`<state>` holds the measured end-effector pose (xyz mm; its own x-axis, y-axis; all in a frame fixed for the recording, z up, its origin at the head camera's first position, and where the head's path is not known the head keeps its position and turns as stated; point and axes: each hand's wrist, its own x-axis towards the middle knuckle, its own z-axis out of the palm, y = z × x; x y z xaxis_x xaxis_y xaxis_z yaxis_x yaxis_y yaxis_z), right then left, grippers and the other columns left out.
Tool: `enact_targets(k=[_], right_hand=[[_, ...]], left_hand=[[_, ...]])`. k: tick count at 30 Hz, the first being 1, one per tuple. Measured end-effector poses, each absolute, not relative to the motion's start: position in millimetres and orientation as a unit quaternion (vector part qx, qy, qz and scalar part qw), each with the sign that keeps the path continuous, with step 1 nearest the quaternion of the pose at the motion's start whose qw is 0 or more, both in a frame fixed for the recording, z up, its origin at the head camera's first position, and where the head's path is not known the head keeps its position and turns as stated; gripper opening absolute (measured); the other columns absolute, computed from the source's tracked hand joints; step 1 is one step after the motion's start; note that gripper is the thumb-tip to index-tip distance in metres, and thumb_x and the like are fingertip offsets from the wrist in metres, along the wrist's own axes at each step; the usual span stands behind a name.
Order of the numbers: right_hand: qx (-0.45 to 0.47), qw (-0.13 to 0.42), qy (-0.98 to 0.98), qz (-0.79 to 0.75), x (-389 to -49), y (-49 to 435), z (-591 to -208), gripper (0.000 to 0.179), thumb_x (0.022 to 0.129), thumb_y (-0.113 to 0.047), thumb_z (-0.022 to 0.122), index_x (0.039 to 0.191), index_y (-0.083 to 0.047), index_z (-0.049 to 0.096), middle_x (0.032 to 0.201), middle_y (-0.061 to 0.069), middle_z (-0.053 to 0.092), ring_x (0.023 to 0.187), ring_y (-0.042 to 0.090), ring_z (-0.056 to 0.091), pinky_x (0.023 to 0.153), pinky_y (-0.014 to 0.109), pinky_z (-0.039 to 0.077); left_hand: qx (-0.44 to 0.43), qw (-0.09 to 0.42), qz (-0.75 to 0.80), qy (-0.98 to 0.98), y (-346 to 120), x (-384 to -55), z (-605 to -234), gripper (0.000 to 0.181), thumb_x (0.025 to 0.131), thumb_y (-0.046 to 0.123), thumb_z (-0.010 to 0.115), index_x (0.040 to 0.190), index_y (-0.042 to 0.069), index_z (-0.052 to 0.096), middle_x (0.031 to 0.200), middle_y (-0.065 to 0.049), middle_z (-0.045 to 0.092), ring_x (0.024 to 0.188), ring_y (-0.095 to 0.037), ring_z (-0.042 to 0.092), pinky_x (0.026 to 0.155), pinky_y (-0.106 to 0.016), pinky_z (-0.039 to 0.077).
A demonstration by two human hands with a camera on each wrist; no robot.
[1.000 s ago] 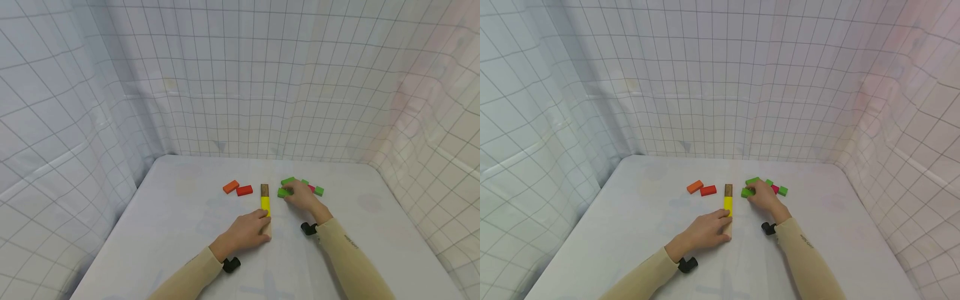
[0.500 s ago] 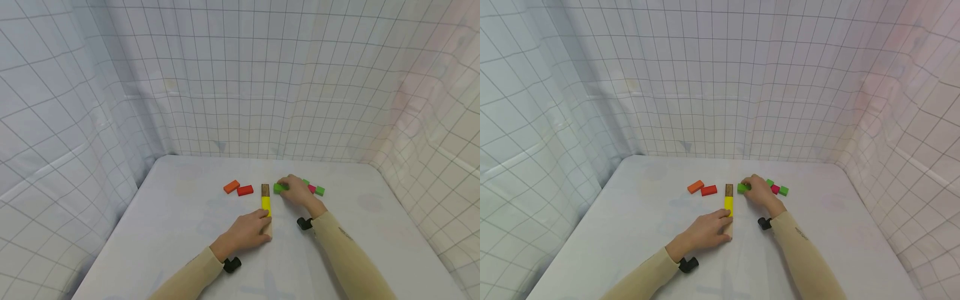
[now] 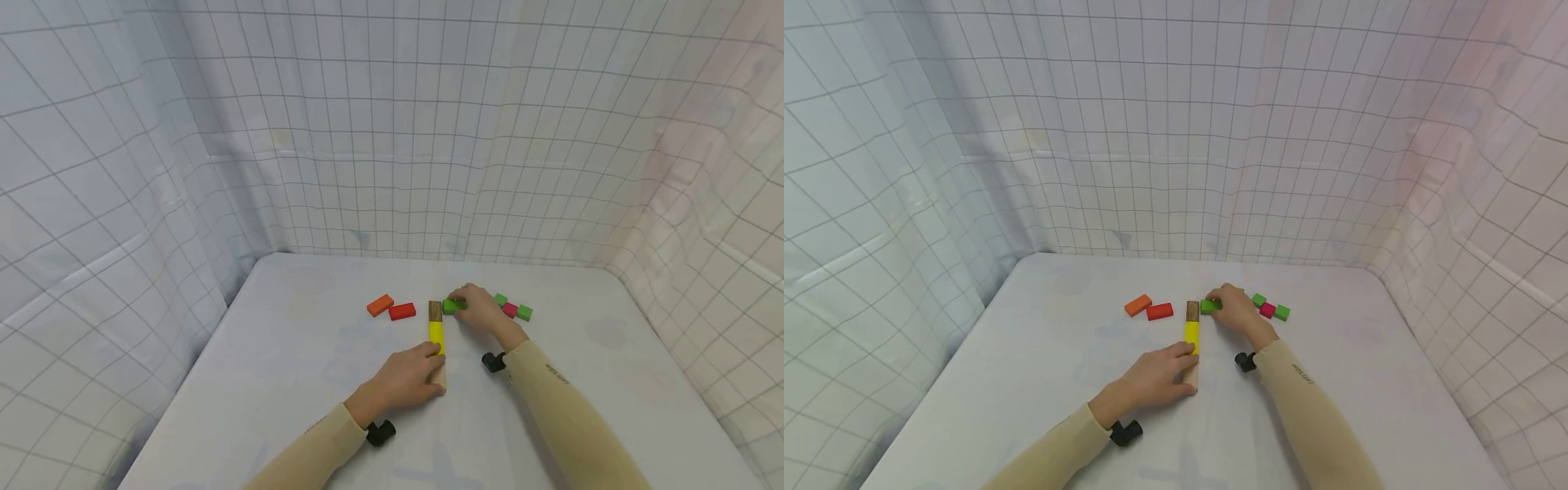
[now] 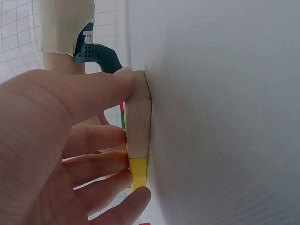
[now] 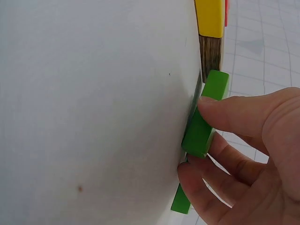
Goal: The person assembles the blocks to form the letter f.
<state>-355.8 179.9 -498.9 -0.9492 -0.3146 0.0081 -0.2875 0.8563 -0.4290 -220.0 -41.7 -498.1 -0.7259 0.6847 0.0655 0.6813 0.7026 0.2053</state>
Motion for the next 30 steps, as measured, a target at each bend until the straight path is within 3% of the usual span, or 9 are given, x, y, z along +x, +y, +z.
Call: enact_targets(k=[15, 30], right_hand=[[-0.159, 0.033, 0.966, -0.200, -358.2, 177.0, -503.0, 0.034, 0.089, -0.013, 0.074, 0.122, -0.014, 0.073, 0.109, 0.006, 0.063, 0.098, 0.024, 0.059, 0.091, 0.046, 0.050], [-0.163, 0.028, 0.967, -0.192, -357.3, 175.6, -501.6, 0.034, 0.089, -0.014, 0.073, 0.123, -0.014, 0.073, 0.112, 0.007, 0.064, 0.101, 0.025, 0.059, 0.093, 0.047, 0.050]], left_hand=[[0.363, 0.012, 0.107, 0.926, -40.5, -219.5, -500.9, 0.056, 0.091, 0.045, 0.073, 0.137, 0.014, 0.063, 0.139, -0.001, 0.053, 0.119, -0.011, 0.054, 0.088, -0.027, 0.052], [0.364, 0.013, 0.109, 0.925, -40.0, -219.2, -498.1, 0.055, 0.091, 0.044, 0.073, 0.136, 0.014, 0.063, 0.139, -0.001, 0.053, 0.121, -0.011, 0.053, 0.088, -0.027, 0.052]])
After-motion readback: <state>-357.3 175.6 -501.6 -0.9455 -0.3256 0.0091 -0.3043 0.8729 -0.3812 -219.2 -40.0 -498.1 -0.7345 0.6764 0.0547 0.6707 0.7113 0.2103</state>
